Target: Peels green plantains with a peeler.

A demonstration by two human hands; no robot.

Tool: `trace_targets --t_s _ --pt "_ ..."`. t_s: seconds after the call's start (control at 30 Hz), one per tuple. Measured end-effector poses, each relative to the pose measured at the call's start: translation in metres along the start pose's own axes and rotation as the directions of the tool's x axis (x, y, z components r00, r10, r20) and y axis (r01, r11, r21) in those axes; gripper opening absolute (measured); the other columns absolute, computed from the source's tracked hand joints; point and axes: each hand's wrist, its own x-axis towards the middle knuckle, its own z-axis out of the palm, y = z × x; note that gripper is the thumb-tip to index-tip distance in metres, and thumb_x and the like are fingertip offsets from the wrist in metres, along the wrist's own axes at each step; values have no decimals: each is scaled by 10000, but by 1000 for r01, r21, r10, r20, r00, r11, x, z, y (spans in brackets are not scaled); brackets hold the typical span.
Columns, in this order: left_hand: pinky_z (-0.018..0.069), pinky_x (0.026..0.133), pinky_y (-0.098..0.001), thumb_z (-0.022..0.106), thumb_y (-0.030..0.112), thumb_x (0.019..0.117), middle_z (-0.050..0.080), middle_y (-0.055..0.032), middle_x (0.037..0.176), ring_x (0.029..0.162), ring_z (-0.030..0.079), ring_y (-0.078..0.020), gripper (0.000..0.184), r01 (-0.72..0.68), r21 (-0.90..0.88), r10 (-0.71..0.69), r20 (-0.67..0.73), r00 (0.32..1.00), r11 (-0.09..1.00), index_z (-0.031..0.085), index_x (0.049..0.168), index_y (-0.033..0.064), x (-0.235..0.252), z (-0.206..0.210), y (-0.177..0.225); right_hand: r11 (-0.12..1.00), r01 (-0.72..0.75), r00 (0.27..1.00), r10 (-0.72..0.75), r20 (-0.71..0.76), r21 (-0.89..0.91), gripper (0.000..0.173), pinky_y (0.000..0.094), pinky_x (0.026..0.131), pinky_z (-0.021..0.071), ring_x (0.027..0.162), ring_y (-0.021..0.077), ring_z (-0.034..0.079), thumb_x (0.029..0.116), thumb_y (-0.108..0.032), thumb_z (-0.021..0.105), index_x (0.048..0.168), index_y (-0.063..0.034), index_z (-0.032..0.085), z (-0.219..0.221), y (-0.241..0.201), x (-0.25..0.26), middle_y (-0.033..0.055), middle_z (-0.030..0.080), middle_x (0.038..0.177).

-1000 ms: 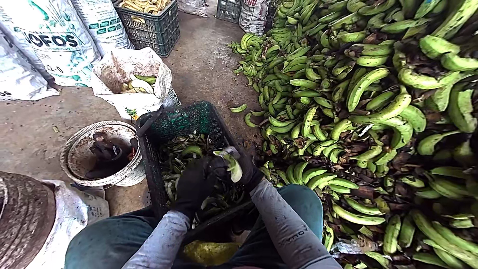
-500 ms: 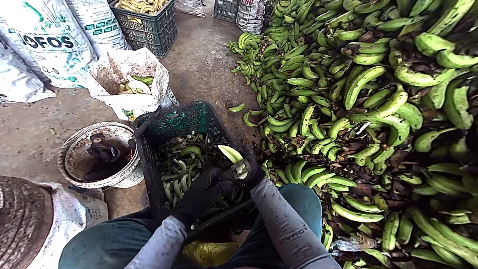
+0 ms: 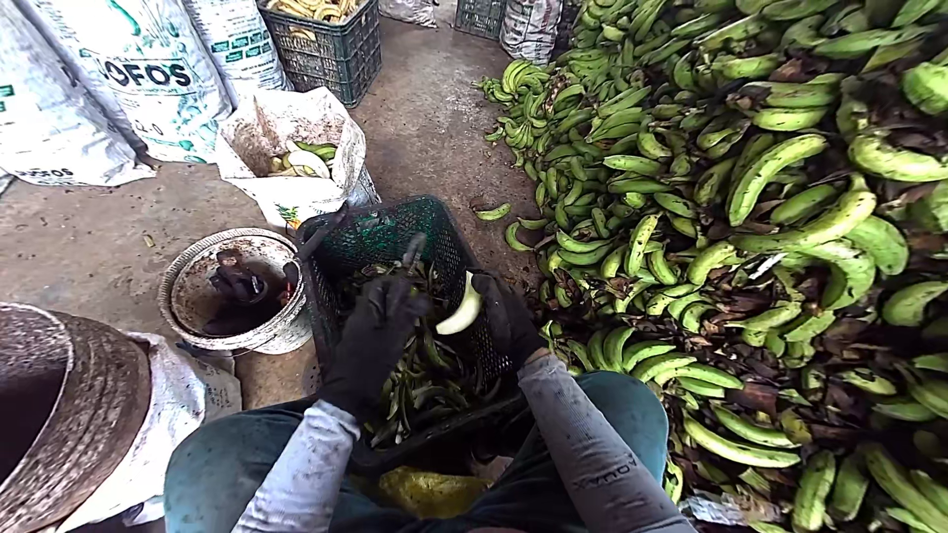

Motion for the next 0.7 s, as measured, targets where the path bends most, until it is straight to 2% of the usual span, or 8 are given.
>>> trace_targets --t_s 0.07,0.17,0.23,0.3,0.37,0.47,0.57,0.7 --pt "584 808 -469 767 407 894 704 -97 1053 891 686 -219 607 -31 182 18 73 997 983 570 1395 127 -2 4 8 1000 10 998 -11 58 27 439 366 801 579 931 177 660 1085 -369 400 1400 -94 533 23 -15 0 134 657 1125" --pt "543 937 -523 709 311 938 690 -160 1184 1049 684 -292 602 113 272 -145 103 984 956 513 1470 110 -5 -4 12 992 113 970 -123 211 59 361 337 916 521 1033 158 619 1092 -185 413 1378 -13 550 49 -47 -6 149 645 1188" --pt "566 744 -345 717 241 947 683 -72 944 793 656 -149 421 224 -100 -227 -26 973 970 596 1313 72 -6 -19 -3 963 -40 952 -44 304 265 340 259 692 545 790 101 626 1097 -280 405 1303 -80 589 69 -58 3 55 665 987" --pt "552 618 -279 695 172 979 665 -75 821 663 625 -124 306 232 -551 -364 -141 921 801 600 1215 3 -7 -43 -9 927 -176 925 42 376 331 367 285 625 560 726 141 639 1099 -325 414 1324 -92 586 85 -65 15 71 665 968" --pt "512 502 -234 607 215 1035 615 -51 738 561 582 -98 233 74 -772 -450 -287 846 631 580 1172 28 -7 -76 -12 935 -203 919 80 385 291 358 288 621 552 728 143 634 1103 -306 399 1326 -91 578 100 -62 26 64 650 978" --pt "591 722 -303 434 293 1095 651 -34 885 768 658 -122 245 -337 -786 -356 -557 751 519 549 1213 112 -12 -137 -24 962 -184 914 92 395 203 374 307 633 561 746 155 641 1103 -299 379 1331 -82 582 115 -46 45 68 655 999" --pt "600 743 -307 319 324 1118 640 13 815 766 670 -113 284 -630 -662 -321 -749 579 407 545 1013 188 -12 -180 -21 986 -165 915 139 378 37 398 340 677 566 804 170 663 1106 -322 361 1320 -72 587 125 -30 65 92 679 1077" --pt "594 700 -275 370 321 1104 656 11 827 759 668 -97 303 -580 -734 -311 -677 667 353 611 1014 161 -9 -161 -18 937 -48 938 161 307 -346 422 504 881 554 1042 287 671 1090 -325 427 1333 -21 591 139 -3 105 192 662 1227"
